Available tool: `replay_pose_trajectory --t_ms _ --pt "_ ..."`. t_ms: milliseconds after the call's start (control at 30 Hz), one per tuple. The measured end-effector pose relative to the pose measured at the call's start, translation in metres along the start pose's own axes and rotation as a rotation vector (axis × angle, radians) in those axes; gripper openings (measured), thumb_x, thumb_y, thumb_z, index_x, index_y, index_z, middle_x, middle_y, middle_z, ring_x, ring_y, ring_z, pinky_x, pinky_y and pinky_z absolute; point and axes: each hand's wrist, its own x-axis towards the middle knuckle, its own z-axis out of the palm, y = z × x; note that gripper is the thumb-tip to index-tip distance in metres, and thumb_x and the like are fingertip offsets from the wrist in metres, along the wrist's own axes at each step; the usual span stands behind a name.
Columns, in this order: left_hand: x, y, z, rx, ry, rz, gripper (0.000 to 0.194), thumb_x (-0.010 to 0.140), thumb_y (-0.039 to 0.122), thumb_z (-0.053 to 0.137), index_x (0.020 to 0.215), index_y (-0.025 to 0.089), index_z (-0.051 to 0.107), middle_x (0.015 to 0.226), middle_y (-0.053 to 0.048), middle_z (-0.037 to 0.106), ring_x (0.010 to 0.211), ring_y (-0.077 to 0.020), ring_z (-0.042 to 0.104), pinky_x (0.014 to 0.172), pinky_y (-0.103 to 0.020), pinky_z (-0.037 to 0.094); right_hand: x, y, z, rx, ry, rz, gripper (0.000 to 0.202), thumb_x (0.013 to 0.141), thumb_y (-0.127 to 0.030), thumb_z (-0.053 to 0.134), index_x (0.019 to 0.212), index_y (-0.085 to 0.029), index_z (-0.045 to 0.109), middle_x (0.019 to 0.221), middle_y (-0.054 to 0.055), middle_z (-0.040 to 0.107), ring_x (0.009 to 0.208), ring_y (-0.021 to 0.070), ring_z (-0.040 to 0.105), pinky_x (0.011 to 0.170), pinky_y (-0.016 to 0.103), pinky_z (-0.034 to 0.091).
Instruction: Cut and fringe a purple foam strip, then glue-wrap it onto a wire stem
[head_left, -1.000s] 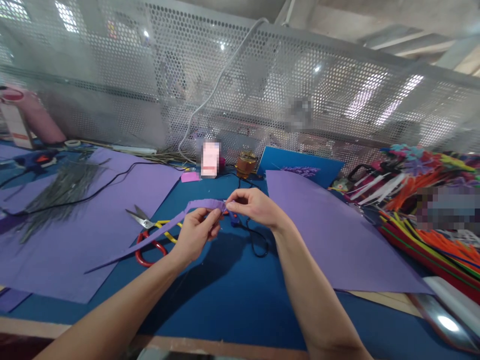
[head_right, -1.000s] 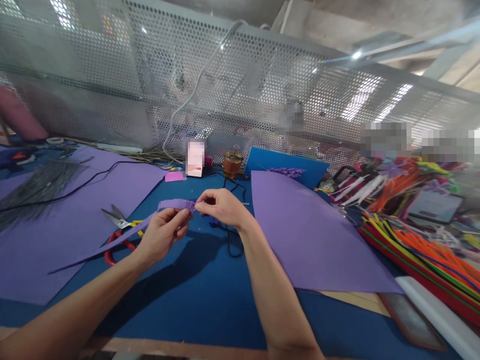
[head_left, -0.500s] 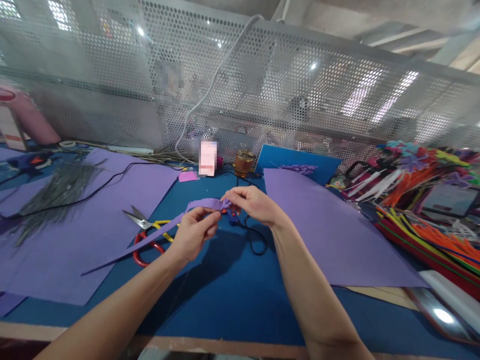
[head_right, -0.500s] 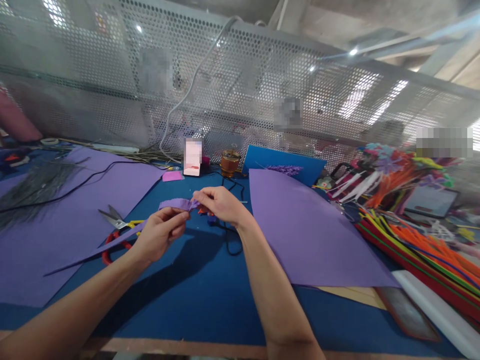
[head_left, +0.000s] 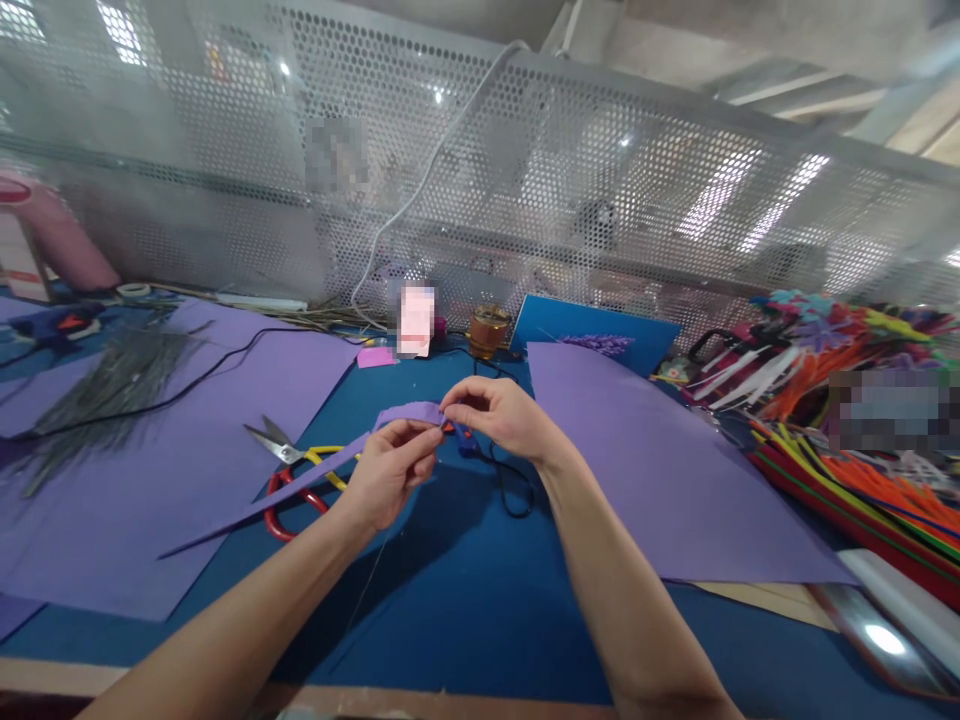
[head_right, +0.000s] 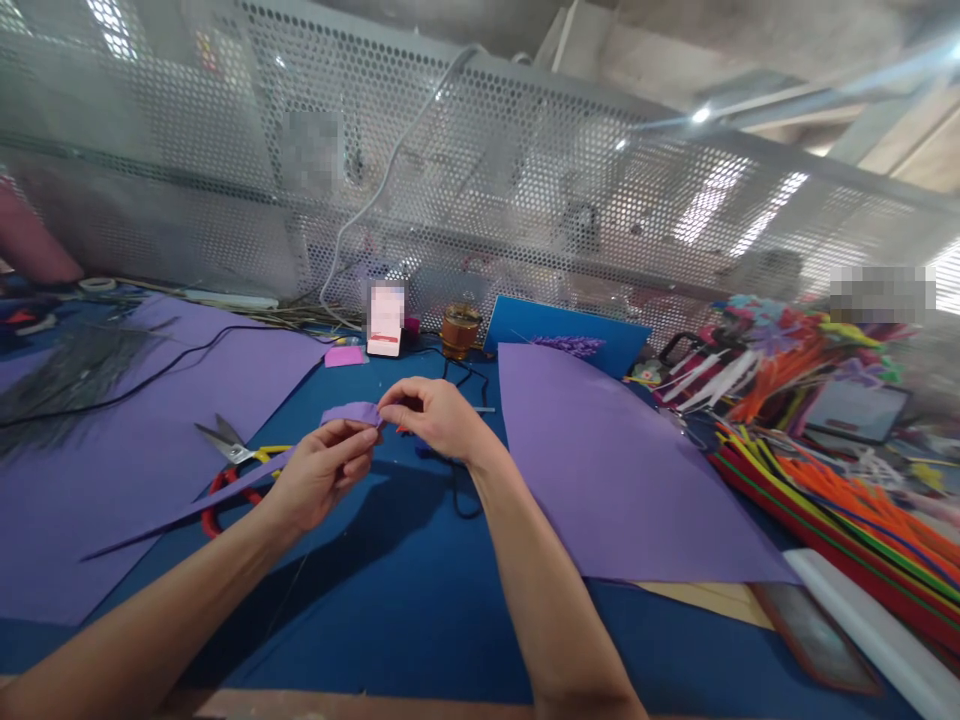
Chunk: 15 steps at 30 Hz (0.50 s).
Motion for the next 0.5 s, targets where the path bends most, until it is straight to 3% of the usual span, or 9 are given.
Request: replay_pose_trajectory --t_ms 267,500 --pt "0.0001 -0.0011 -0.0011 0.059 0.014 0.078 0.027 0.055 0.034 0.073 0.062 0.012 0.058 0.045 0.005 0.046 0.036 -0.0015 0.032 0.035 -0.016 0.019 0.0011 0.0000 0.0020 -0.034 0.022 0.006 0.008 0.072 -0.023 0.057 0.072 -0.015 0.059 0.069 0.000 0.058 0.059 0.0094 0.053 0.055 0.023 0.046" --pt "0.0015 -0.0014 -0.0040 0.126 -0.022 0.090 0.028 0.059 0.038 0.070 0.065 0.013 0.058 0.037 0.007 0.039 0.035 -0.0016 0.028 0.035 -0.016 0.017 -0.0016 -0.0012 0.0000 0.106 -0.074 0.046 0.013 0.075 -0.029 0.057 0.074 -0.016 0.055 0.064 0.000 0.058 0.061 0.0115 0.056 0.056 0.025 0.046"
